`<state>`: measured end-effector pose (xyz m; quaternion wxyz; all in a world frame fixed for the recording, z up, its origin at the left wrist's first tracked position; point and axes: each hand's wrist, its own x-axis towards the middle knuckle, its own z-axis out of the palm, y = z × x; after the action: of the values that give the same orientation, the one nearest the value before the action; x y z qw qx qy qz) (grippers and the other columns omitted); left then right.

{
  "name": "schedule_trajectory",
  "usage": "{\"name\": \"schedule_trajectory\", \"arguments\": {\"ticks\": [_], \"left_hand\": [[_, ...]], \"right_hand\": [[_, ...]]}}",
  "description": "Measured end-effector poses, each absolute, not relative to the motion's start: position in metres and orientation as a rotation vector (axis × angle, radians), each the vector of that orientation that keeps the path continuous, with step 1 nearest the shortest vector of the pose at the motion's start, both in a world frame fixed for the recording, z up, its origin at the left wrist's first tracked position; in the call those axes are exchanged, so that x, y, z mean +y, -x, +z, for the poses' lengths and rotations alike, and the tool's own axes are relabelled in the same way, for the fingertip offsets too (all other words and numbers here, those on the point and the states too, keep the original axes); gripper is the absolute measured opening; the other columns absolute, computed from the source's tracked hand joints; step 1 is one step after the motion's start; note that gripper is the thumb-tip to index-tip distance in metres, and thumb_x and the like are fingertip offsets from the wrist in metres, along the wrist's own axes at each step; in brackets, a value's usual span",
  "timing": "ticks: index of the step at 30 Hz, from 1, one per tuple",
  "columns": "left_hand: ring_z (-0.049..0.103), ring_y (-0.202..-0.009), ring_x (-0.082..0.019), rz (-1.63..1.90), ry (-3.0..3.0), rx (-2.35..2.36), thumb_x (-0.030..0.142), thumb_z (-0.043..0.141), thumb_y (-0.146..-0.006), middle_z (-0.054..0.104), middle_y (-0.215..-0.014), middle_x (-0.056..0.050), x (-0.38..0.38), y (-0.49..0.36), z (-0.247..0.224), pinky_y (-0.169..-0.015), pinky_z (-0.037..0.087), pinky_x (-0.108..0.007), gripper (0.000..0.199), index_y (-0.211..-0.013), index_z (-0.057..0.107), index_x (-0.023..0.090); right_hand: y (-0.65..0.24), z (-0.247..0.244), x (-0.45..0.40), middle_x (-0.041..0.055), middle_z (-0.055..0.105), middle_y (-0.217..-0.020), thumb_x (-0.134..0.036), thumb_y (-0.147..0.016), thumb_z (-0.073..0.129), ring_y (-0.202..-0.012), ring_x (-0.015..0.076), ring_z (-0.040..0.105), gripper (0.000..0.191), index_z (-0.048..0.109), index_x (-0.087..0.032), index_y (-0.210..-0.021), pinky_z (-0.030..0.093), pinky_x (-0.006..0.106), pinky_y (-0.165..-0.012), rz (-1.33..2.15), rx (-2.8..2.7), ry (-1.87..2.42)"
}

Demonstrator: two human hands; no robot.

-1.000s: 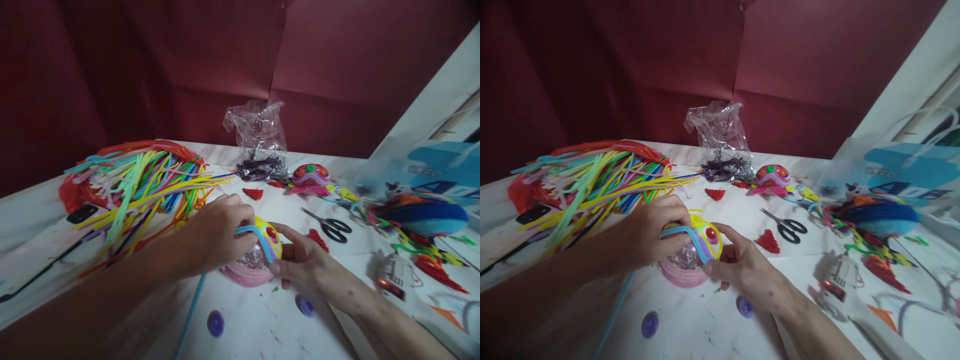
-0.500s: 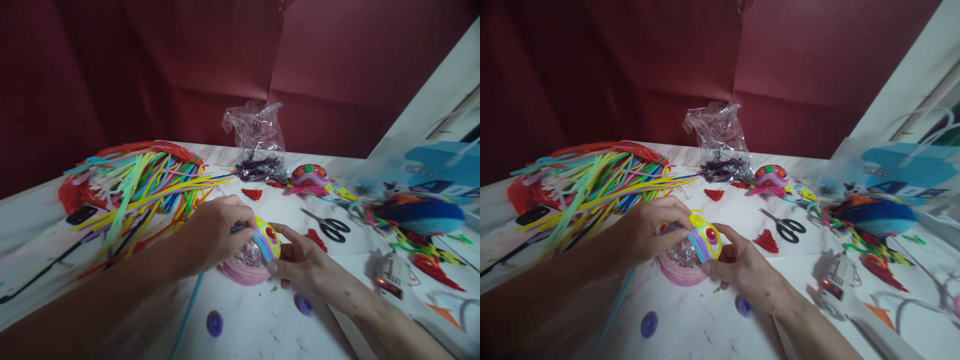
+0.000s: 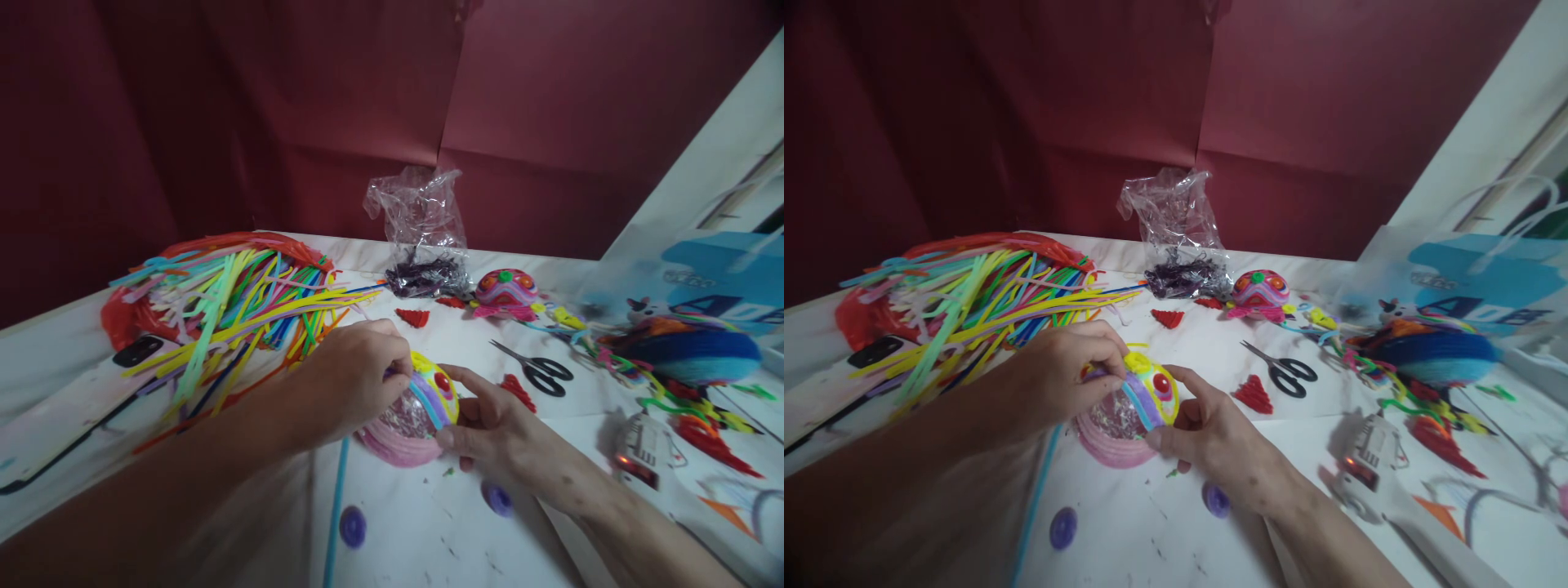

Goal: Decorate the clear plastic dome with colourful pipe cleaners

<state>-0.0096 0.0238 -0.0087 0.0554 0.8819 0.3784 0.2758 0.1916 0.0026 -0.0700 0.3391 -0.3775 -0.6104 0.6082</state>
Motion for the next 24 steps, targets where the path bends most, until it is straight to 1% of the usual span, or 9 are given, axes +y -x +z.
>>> {"name": "schedule_trajectory", "arguments": {"ticks": [3, 9, 13, 17, 19, 24], "left_hand": [[0.057, -0.071, -0.014, 0.820, -2.633, 1.193, 0.010, 0.056, -0.069, 0.063, -0.075, -0.002, 0.0255, 0.0096, -0.0075, -0.066, 0.042, -0.025, 0.009, -0.063, 0.061, 0.016], [0.053, -0.065, -0.011, 0.741, -2.624, 1.225, 0.009, 0.053, -0.068, 0.059, -0.069, 0.000, 0.0226, 0.0125, -0.0036, -0.060, 0.037, -0.023, 0.011, -0.061, 0.058, 0.015], [0.050, -0.063, -0.011, 0.710, -2.594, 1.267, 0.007, 0.052, -0.066, 0.055, -0.065, 0.002, 0.0203, 0.0123, -0.0009, -0.059, 0.034, -0.023, 0.011, -0.058, 0.054, 0.015], [0.050, -0.066, -0.010, 0.682, -2.500, 1.232, 0.008, 0.051, -0.065, 0.055, -0.069, 0.003, 0.0222, 0.0136, 0.0006, -0.060, 0.036, -0.023, 0.011, -0.059, 0.055, 0.016], [0.051, -0.065, -0.010, 0.654, -2.438, 1.227, 0.009, 0.051, -0.065, 0.055, -0.071, 0.003, 0.0240, 0.0147, 0.0007, -0.059, 0.036, -0.023, 0.010, -0.061, 0.056, 0.017], [0.051, -0.062, -0.010, 0.677, -2.414, 1.234, 0.010, 0.050, -0.064, 0.056, -0.066, 0.003, 0.0265, 0.0140, -0.0009, -0.056, 0.036, -0.022, 0.011, -0.058, 0.057, 0.016]], "right_hand": [[-0.1931, -0.0717, 0.0016, 0.0019, 0.052, -0.073, -0.030, -0.078, 0.073, -0.058, 0.0130, 0.046, 0.064, 0.037, -0.019, -0.131, 0.041, 0.018, -0.050, 1.586, -1.603, 0.981], [-0.1938, -0.0709, -0.0001, 0.0025, 0.053, -0.078, -0.030, -0.079, 0.071, -0.061, 0.0134, 0.046, 0.063, 0.037, -0.021, -0.131, 0.037, 0.018, -0.050, 1.590, -1.638, 0.956], [-0.1950, -0.0735, 0.0006, 0.0012, 0.052, -0.076, -0.029, -0.081, 0.071, -0.061, 0.0132, 0.045, 0.064, 0.035, -0.022, -0.133, 0.038, 0.018, -0.051, 1.583, -1.643, 0.961], [-0.1940, -0.0731, 0.0010, -0.0004, 0.050, -0.070, -0.029, -0.078, 0.073, -0.057, 0.0123, 0.043, 0.067, 0.036, -0.020, -0.133, 0.039, 0.018, -0.050, 1.583, -1.623, 0.977], [-0.1925, -0.0717, 0.0016, 0.0000, 0.050, -0.070, -0.030, -0.077, 0.073, -0.057, 0.0126, 0.043, 0.068, 0.036, -0.019, -0.132, 0.041, 0.018, -0.050, 1.590, -1.611, 0.979], [-0.1898, -0.0676, 0.0023, 0.0022, 0.053, -0.073, -0.033, -0.073, 0.075, -0.059, 0.0143, 0.046, 0.071, 0.036, -0.016, -0.130, 0.044, 0.020, -0.051, 1.616, -1.585, 0.968]]}}
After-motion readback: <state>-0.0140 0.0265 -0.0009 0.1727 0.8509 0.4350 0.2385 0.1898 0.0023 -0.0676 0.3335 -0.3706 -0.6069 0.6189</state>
